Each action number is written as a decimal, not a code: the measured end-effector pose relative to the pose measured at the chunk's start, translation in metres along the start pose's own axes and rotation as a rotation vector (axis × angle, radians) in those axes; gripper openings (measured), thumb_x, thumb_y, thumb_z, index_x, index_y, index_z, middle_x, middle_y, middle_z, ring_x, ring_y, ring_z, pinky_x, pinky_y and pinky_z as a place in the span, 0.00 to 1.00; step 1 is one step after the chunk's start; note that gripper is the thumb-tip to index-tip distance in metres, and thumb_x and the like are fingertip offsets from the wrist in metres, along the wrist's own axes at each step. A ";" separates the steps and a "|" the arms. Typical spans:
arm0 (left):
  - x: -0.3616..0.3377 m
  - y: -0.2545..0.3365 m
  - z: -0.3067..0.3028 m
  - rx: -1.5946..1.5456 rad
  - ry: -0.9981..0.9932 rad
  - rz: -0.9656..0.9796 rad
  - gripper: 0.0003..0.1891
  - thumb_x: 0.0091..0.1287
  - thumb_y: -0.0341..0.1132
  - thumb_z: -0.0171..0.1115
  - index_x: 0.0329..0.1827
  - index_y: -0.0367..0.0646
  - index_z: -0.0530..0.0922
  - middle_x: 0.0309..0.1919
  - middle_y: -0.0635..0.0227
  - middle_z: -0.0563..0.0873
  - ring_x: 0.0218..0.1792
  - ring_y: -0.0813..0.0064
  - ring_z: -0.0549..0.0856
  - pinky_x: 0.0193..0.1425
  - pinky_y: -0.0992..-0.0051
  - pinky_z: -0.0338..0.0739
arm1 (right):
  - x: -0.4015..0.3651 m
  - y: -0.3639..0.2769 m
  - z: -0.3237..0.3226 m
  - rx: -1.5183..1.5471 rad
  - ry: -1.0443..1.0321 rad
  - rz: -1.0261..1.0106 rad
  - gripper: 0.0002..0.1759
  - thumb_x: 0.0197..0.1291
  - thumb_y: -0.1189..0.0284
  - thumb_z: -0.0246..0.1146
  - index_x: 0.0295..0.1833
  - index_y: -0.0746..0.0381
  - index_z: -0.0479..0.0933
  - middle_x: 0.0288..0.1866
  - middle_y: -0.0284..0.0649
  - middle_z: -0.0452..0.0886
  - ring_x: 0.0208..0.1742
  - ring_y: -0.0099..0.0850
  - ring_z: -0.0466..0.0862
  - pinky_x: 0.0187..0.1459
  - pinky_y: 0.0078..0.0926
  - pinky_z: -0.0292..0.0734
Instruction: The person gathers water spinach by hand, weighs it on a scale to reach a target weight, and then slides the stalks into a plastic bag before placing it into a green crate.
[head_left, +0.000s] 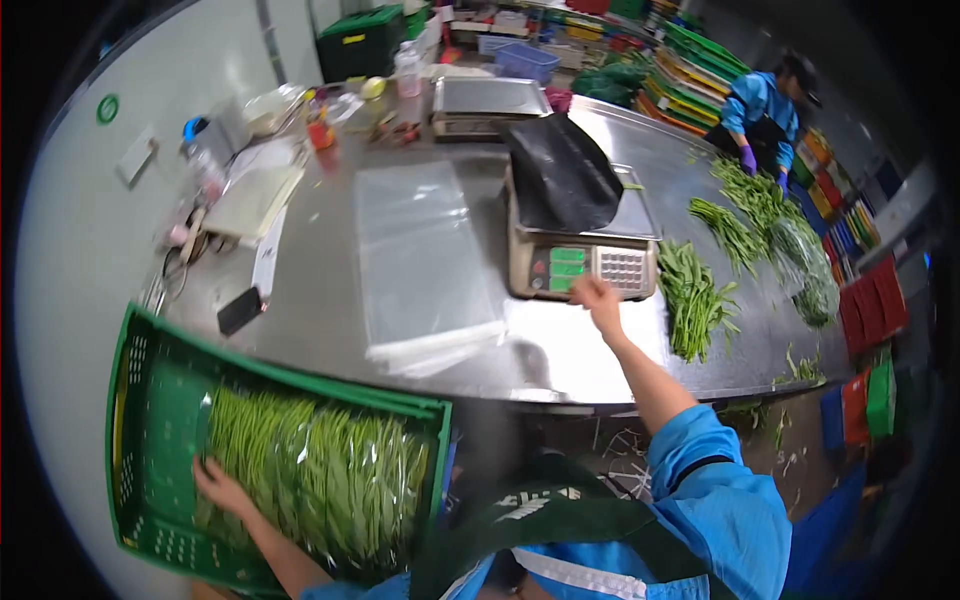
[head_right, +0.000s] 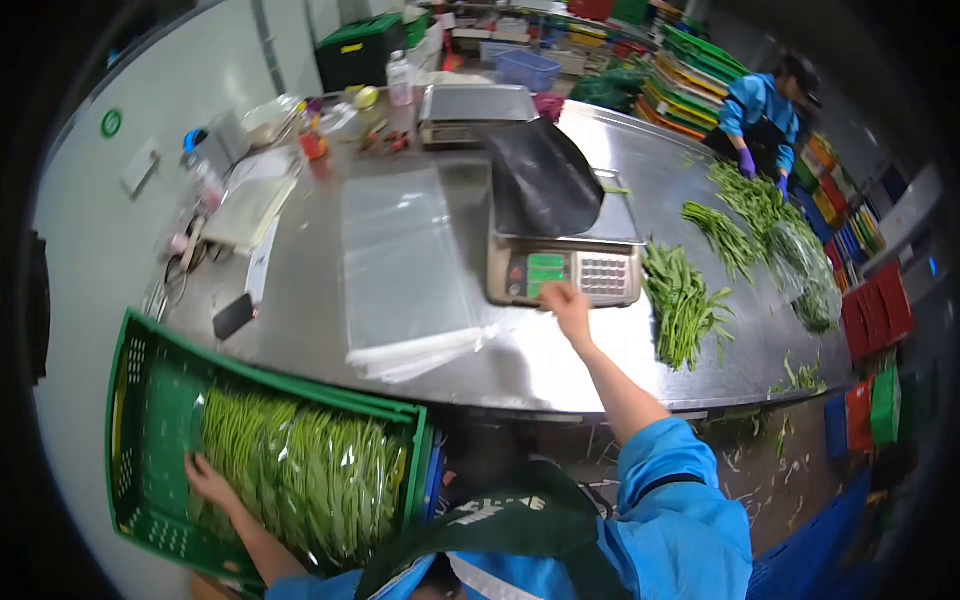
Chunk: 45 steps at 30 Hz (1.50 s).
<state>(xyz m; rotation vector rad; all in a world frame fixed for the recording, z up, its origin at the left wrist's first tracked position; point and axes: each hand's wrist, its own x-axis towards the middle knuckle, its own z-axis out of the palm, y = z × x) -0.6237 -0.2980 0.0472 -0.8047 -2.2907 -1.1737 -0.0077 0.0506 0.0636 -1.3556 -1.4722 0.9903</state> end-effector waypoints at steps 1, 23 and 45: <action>-0.003 0.033 -0.010 0.061 0.112 0.085 0.16 0.65 0.34 0.53 0.52 0.34 0.73 0.49 0.52 0.77 0.50 0.58 0.76 0.55 0.67 0.68 | 0.033 0.010 -0.036 0.127 0.194 0.013 0.09 0.57 0.67 0.59 0.36 0.62 0.77 0.28 0.31 0.80 0.28 0.17 0.77 0.26 0.15 0.67; -0.144 0.643 0.332 -0.184 -0.558 1.249 0.27 0.47 0.24 0.59 0.54 0.52 0.72 0.60 0.61 0.67 0.59 0.63 0.69 0.63 0.56 0.58 | 0.071 0.029 -0.402 0.028 -0.130 0.207 0.08 0.53 0.74 0.62 0.37 0.67 0.76 0.28 0.32 0.77 0.29 0.20 0.75 0.32 0.18 0.73; -0.511 0.706 0.263 -0.693 -2.327 -0.653 0.22 0.56 0.35 0.63 0.50 0.31 0.71 0.40 0.60 0.81 0.39 0.74 0.81 0.43 0.76 0.75 | -0.042 0.162 -0.308 0.364 0.081 0.733 0.28 0.47 0.68 0.68 0.52 0.72 0.70 0.43 0.43 0.79 0.41 0.27 0.78 0.46 0.24 0.72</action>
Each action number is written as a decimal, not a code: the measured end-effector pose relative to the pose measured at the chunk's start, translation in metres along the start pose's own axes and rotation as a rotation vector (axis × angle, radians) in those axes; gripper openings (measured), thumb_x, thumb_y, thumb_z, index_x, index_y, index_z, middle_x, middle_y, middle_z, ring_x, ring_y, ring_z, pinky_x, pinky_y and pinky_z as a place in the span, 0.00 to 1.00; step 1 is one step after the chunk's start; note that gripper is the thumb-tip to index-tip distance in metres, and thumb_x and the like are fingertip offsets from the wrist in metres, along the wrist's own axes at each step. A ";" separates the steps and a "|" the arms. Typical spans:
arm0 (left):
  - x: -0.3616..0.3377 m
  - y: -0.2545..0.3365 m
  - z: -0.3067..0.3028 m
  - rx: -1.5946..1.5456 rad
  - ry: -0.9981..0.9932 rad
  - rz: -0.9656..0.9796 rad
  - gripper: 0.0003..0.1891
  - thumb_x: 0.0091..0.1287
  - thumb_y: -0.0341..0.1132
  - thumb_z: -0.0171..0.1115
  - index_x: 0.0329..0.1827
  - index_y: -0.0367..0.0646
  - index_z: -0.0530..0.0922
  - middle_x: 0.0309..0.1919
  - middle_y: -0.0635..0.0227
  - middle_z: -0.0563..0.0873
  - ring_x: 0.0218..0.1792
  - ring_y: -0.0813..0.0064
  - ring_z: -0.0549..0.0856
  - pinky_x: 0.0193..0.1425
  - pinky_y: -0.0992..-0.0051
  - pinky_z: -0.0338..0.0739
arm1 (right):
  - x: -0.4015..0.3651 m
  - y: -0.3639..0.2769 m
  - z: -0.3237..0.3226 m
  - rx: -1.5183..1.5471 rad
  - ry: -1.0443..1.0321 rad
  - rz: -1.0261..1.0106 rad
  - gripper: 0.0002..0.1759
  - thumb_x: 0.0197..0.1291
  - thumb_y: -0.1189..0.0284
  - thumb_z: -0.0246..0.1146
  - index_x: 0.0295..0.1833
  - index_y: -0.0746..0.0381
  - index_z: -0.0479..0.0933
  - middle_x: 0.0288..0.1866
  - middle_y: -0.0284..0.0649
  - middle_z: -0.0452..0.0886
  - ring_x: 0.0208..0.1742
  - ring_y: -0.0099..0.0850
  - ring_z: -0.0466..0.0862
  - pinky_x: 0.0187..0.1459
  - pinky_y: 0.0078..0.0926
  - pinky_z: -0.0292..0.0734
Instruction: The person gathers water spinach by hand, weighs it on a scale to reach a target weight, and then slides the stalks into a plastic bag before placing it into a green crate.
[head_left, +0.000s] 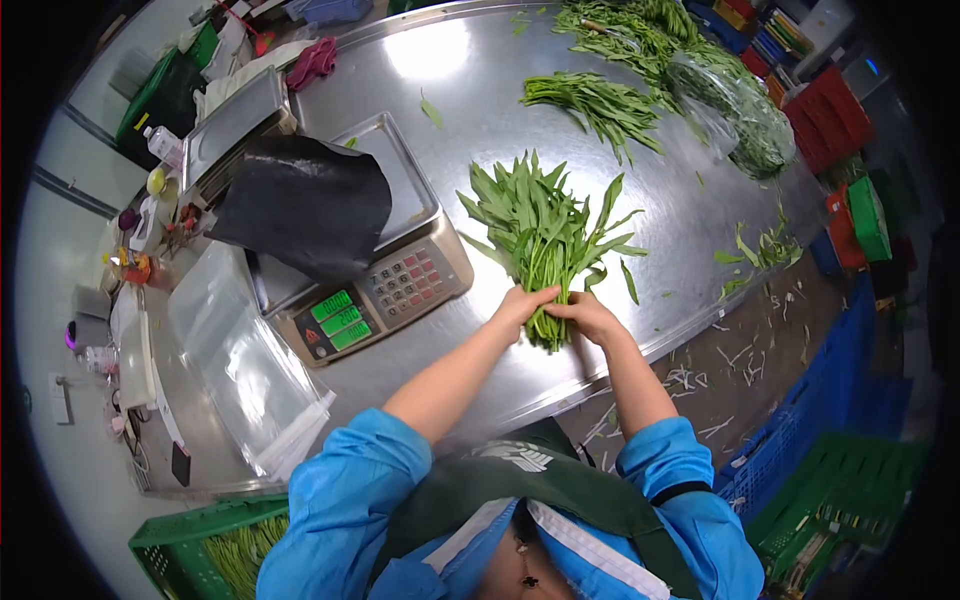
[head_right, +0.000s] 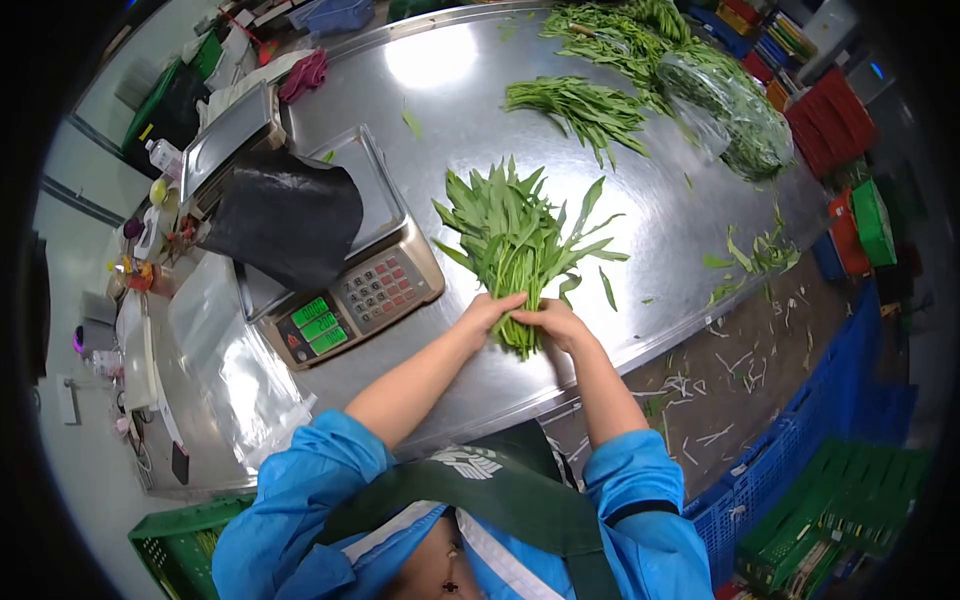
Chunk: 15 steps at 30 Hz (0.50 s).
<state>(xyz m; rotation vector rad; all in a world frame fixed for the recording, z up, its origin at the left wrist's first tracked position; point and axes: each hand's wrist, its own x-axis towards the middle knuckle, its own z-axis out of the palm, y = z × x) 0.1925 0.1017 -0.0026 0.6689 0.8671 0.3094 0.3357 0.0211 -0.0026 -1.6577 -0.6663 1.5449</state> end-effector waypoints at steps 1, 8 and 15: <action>-0.001 0.004 0.010 0.032 -0.017 0.010 0.20 0.56 0.34 0.63 0.48 0.30 0.71 0.37 0.61 0.81 0.36 0.74 0.81 0.40 0.76 0.77 | 0.002 -0.001 -0.001 0.051 -0.062 -0.029 0.27 0.47 0.69 0.68 0.51 0.71 0.71 0.42 0.41 0.79 0.42 0.27 0.78 0.47 0.24 0.71; -0.056 -0.009 0.045 -0.151 0.204 0.353 0.21 0.59 0.35 0.61 0.52 0.34 0.69 0.44 0.63 0.79 0.42 0.74 0.80 0.46 0.74 0.75 | -0.037 -0.019 0.006 0.363 -0.217 -0.048 0.24 0.54 0.74 0.61 0.56 0.68 0.65 0.49 0.41 0.75 0.48 0.28 0.76 0.51 0.27 0.70; -0.071 -0.041 -0.003 -0.569 -0.022 0.007 0.20 0.67 0.37 0.51 0.58 0.37 0.66 0.53 0.62 0.76 0.51 0.69 0.77 0.56 0.69 0.70 | -0.034 0.025 -0.017 0.979 -0.579 0.323 0.22 0.60 0.73 0.51 0.58 0.70 0.63 0.55 0.47 0.73 0.56 0.37 0.73 0.59 0.36 0.67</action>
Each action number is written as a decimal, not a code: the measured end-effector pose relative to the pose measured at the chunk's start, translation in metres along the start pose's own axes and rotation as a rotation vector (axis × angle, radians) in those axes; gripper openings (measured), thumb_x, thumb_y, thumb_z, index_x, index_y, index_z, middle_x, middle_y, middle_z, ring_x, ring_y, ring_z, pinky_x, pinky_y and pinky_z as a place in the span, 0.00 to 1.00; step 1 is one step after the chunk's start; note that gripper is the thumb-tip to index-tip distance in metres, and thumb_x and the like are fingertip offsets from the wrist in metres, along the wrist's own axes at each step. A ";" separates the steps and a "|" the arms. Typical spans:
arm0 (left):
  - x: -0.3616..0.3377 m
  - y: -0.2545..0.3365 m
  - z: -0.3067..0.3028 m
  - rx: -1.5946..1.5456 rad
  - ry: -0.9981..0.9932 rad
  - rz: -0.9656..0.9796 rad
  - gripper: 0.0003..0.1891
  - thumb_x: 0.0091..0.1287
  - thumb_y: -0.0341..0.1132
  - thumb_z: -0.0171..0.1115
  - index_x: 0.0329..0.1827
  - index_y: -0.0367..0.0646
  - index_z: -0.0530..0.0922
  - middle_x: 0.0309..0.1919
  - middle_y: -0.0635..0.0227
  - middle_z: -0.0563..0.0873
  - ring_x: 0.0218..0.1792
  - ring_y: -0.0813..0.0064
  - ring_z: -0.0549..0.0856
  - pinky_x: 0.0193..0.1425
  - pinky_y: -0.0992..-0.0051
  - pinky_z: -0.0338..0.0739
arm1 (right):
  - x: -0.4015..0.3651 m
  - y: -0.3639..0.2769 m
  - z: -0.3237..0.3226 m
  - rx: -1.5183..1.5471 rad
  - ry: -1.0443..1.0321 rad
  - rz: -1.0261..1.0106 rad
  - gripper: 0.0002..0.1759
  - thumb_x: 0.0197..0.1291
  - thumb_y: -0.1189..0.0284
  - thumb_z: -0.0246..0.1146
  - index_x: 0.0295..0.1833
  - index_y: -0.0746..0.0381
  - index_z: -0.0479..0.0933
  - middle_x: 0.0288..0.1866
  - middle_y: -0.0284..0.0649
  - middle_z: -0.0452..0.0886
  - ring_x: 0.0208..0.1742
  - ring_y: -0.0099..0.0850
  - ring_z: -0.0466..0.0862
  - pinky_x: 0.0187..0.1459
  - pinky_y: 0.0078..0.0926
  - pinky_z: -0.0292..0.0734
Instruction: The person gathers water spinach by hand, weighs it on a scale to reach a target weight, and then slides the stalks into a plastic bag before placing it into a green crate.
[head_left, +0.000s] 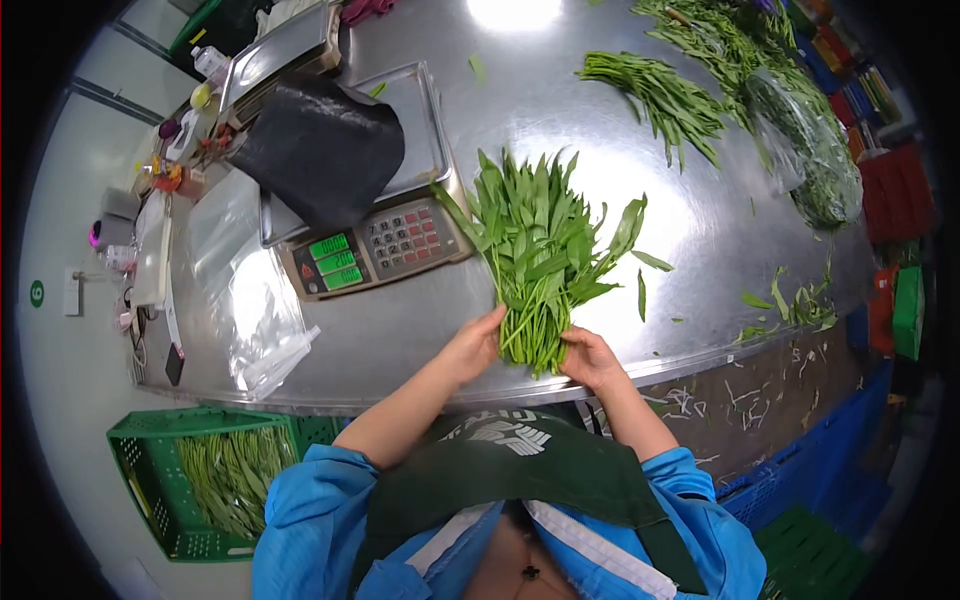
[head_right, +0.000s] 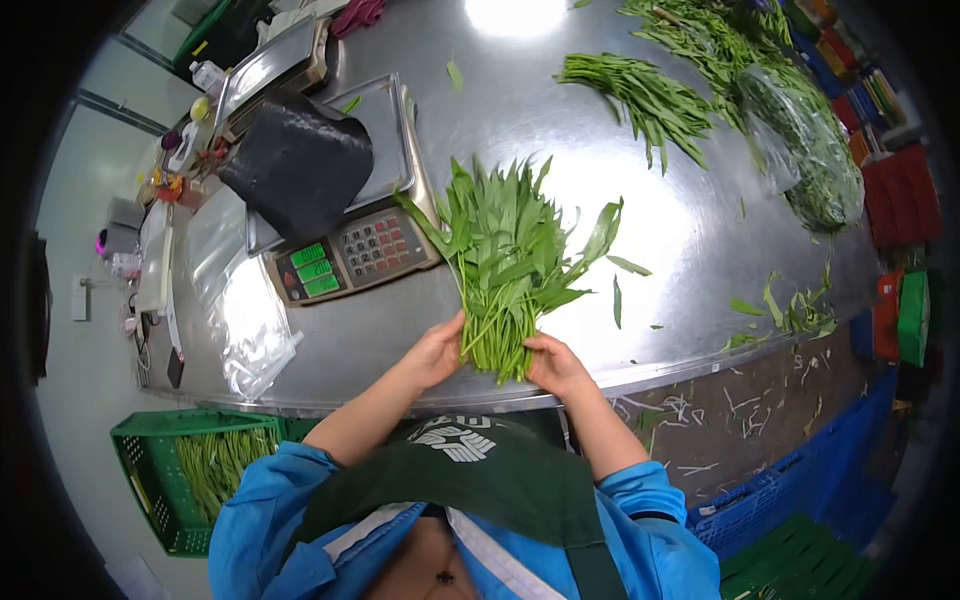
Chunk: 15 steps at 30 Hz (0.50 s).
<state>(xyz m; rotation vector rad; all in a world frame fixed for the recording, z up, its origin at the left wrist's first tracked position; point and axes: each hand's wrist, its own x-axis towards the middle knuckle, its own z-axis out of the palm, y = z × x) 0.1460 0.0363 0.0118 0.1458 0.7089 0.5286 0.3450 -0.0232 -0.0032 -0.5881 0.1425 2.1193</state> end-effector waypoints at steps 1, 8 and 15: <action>0.000 0.000 -0.003 0.010 -0.024 -0.009 0.19 0.67 0.36 0.50 0.57 0.37 0.67 0.51 0.63 0.77 0.50 0.70 0.77 0.56 0.70 0.70 | 0.001 -0.001 0.001 -0.045 -0.002 0.015 0.23 0.60 0.72 0.51 0.59 0.70 0.62 0.55 0.47 0.73 0.56 0.38 0.73 0.58 0.36 0.67; -0.007 -0.022 0.018 0.795 0.091 0.393 0.15 0.68 0.34 0.47 0.53 0.36 0.69 0.46 0.64 0.78 0.44 0.76 0.77 0.50 0.74 0.71 | 0.010 0.014 0.055 -0.841 0.221 -0.264 0.26 0.49 0.75 0.66 0.54 0.69 0.66 0.50 0.43 0.75 0.50 0.28 0.75 0.52 0.28 0.70; -0.007 -0.009 -0.021 0.320 0.078 -0.075 0.18 0.70 0.42 0.43 0.51 0.36 0.71 0.43 0.65 0.80 0.43 0.72 0.79 0.48 0.72 0.72 | 0.006 0.018 0.007 -0.001 0.147 0.037 0.22 0.59 0.71 0.51 0.58 0.70 0.64 0.52 0.51 0.74 0.52 0.41 0.77 0.53 0.36 0.73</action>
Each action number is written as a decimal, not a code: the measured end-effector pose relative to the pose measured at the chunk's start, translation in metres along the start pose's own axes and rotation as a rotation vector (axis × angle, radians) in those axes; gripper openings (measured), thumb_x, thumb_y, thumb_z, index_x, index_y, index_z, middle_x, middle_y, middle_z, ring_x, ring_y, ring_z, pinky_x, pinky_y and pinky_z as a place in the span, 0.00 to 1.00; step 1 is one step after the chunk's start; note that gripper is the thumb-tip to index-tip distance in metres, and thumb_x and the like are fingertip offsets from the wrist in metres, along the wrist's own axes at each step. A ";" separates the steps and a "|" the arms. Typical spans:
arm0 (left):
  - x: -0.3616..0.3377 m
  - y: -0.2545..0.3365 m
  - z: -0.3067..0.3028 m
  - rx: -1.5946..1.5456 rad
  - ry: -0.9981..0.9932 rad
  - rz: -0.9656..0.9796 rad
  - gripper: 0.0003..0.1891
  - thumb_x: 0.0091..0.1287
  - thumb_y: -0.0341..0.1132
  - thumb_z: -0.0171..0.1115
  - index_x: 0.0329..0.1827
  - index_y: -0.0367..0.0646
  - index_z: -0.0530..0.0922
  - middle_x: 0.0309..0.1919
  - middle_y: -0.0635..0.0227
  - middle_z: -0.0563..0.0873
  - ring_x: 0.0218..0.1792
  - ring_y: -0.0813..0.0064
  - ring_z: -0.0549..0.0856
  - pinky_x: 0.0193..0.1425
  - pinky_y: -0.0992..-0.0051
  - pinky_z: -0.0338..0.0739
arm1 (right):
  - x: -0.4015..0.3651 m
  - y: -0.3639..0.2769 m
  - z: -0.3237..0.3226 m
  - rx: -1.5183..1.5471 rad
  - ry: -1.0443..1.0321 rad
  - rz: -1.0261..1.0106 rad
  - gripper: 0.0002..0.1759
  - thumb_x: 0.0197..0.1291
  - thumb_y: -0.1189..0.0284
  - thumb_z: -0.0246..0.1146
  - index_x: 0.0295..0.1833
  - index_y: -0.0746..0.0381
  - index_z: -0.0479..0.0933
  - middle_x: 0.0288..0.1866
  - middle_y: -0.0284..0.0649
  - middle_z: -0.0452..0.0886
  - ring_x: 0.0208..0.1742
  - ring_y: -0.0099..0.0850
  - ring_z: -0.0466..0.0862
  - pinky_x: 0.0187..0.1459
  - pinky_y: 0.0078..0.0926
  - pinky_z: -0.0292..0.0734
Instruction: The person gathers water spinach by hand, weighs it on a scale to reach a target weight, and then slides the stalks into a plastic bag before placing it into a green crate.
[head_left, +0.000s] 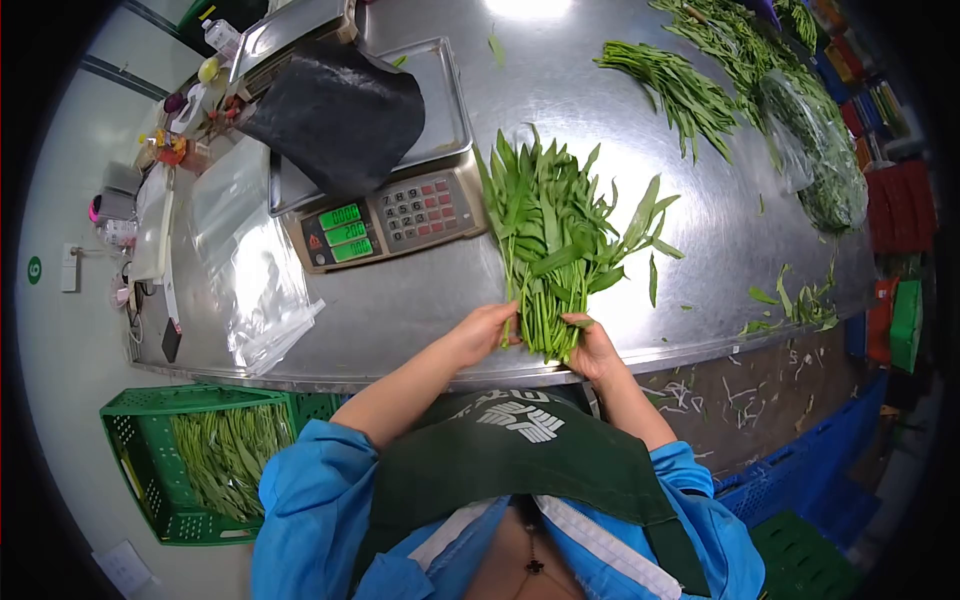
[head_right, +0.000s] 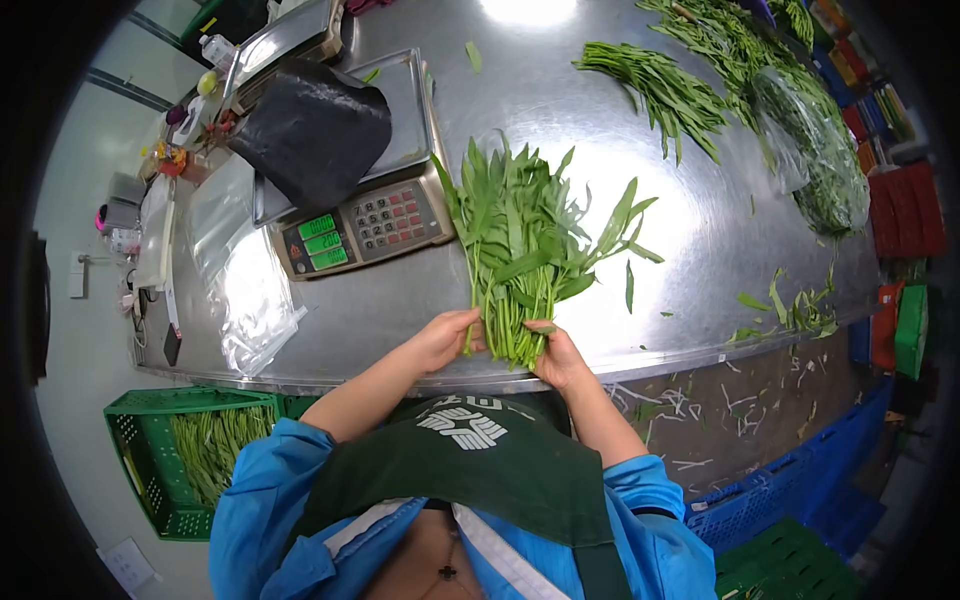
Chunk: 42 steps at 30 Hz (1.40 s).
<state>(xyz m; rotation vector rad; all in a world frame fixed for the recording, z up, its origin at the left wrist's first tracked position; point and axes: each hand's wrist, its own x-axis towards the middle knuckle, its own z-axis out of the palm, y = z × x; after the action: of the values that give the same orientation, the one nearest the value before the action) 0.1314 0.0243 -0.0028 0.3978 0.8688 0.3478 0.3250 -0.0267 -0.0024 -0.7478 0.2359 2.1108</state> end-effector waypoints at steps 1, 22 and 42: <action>0.003 -0.001 -0.002 -0.005 -0.002 -0.004 0.18 0.70 0.42 0.43 0.51 0.36 0.71 0.43 0.65 0.80 0.43 0.72 0.79 0.48 0.72 0.72 | 0.001 0.003 -0.004 -0.023 -0.050 0.006 0.23 0.60 0.70 0.50 0.59 0.70 0.63 0.52 0.52 0.73 0.53 0.42 0.76 0.54 0.38 0.72; -0.153 0.286 -0.103 2.160 1.037 1.097 0.18 0.45 0.29 0.64 0.43 0.46 0.79 0.44 0.63 0.80 0.51 0.64 0.77 0.57 0.67 0.63 | -0.054 -0.038 0.109 -0.359 -0.152 -0.447 0.39 0.40 0.77 0.66 0.62 0.66 0.58 0.33 0.43 0.75 0.30 0.35 0.78 0.33 0.33 0.74; -0.079 0.216 -0.094 1.739 0.533 1.425 0.11 0.45 0.27 0.61 0.33 0.48 0.80 0.28 0.75 0.81 0.32 0.74 0.79 0.36 0.74 0.69 | 0.166 -0.117 0.310 -2.844 -0.047 -0.652 0.41 0.45 0.54 0.64 0.64 0.60 0.59 0.41 0.47 0.77 0.43 0.40 0.78 0.43 0.38 0.70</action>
<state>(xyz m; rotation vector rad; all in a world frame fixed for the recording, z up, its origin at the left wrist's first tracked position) -0.0191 0.1954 0.0968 2.6903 1.1020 0.9618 0.2103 0.2860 0.1605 -1.4887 -2.8692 0.3096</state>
